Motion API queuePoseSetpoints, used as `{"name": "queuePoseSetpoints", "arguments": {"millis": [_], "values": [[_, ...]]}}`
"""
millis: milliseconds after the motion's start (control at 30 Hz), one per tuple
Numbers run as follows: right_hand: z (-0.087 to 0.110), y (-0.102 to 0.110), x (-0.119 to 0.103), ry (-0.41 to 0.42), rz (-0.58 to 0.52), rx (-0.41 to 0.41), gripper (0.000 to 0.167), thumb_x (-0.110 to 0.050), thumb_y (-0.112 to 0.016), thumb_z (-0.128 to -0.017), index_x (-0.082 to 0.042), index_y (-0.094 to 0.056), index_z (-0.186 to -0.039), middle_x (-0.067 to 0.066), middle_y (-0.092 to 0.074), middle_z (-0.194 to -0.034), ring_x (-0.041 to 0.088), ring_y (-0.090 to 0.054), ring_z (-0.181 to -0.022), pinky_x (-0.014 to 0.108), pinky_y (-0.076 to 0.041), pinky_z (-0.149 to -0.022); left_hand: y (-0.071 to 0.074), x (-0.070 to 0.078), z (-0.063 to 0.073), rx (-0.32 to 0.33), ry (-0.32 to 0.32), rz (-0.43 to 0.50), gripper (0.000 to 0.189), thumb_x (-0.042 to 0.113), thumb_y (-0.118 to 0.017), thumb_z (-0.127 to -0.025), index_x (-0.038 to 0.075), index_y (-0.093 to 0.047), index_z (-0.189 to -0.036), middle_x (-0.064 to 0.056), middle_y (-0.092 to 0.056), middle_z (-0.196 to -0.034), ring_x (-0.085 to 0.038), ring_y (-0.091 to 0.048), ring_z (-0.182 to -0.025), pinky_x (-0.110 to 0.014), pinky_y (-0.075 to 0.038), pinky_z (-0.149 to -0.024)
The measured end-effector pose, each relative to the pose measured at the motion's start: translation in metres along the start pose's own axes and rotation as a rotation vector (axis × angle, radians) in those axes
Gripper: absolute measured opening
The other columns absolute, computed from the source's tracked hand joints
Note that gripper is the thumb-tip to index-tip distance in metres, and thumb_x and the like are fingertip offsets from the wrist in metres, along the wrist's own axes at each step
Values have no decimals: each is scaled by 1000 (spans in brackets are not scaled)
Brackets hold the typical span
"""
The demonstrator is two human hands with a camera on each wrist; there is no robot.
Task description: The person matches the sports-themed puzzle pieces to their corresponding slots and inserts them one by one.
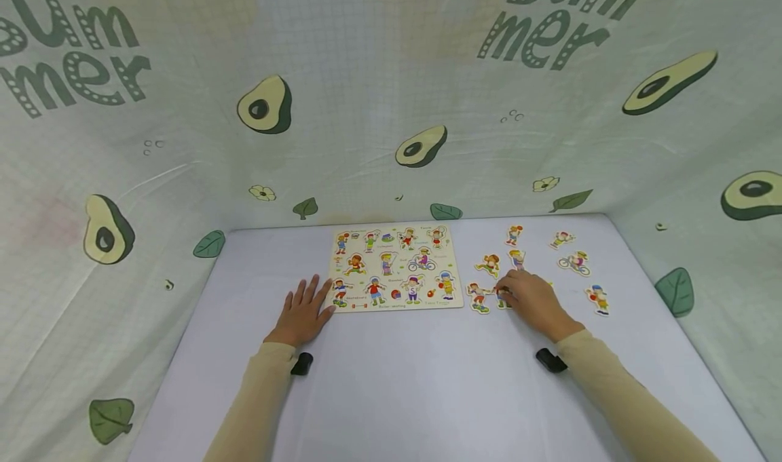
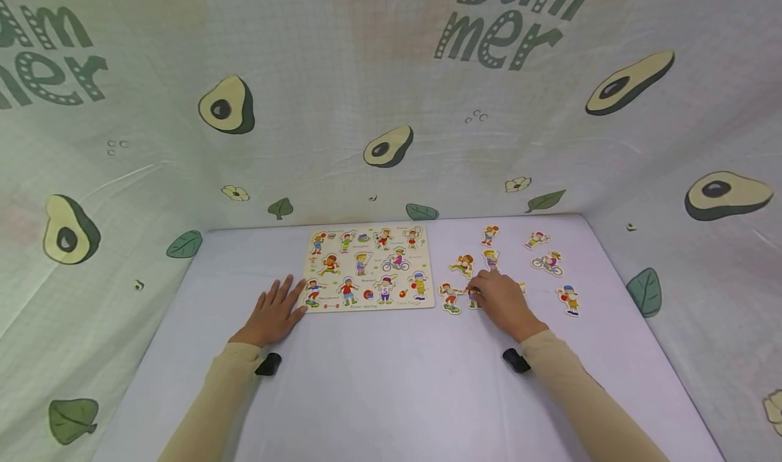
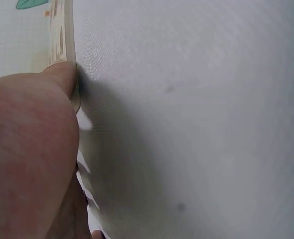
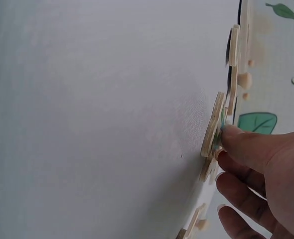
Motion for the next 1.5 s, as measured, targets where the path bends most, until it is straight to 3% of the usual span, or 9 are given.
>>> {"name": "queuePoseSetpoints", "arguments": {"millis": [433,700,967,1500], "values": [[-1,0,-1,1,-2,-2,12,0,-83,-87,-6,-77,-95,4,-72,-89,24,-70,-81,45,-58,-72,-6,-6,-2,3,1,12,70,41,-47,-112,13,-21,-170,-20,-5,-177,-48,0,-162,-67,-2,-128],[0,9,0,1,13,8,12,0,-82,-89,-5,-78,-99,5,-72,-93,27,-70,-86,47,-58,-75,-10,-11,-7,38,-23,20,70,42,-47,-111,13,-23,-170,-20,-7,-177,-49,-1,-162,-69,-3,-127],[-3,19,-2,-8,16,1,12,-3,-80,-92,-4,-78,-104,5,-72,-94,27,-69,-86,47,-57,-74,-8,-12,-7,21,-8,9,70,43,-45,-112,14,-20,-171,-18,-4,-178,-47,1,-162,-67,-2,-128],[-28,22,-48,68,-8,51,13,-7,-83,-90,-6,-78,-102,3,-72,-93,22,-68,-84,41,-57,-74,-2,-4,-2,6,2,7,69,39,-47,-112,12,-21,-170,-21,-5,-177,-48,0,-162,-68,-2,-128]]}}
Point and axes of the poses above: each hand's wrist, its own z-axis away from the middle knuckle, its own y-axis out of the back of the hand, x = y × z, the point moved 6 cm from there along -z, towards the middle knuckle
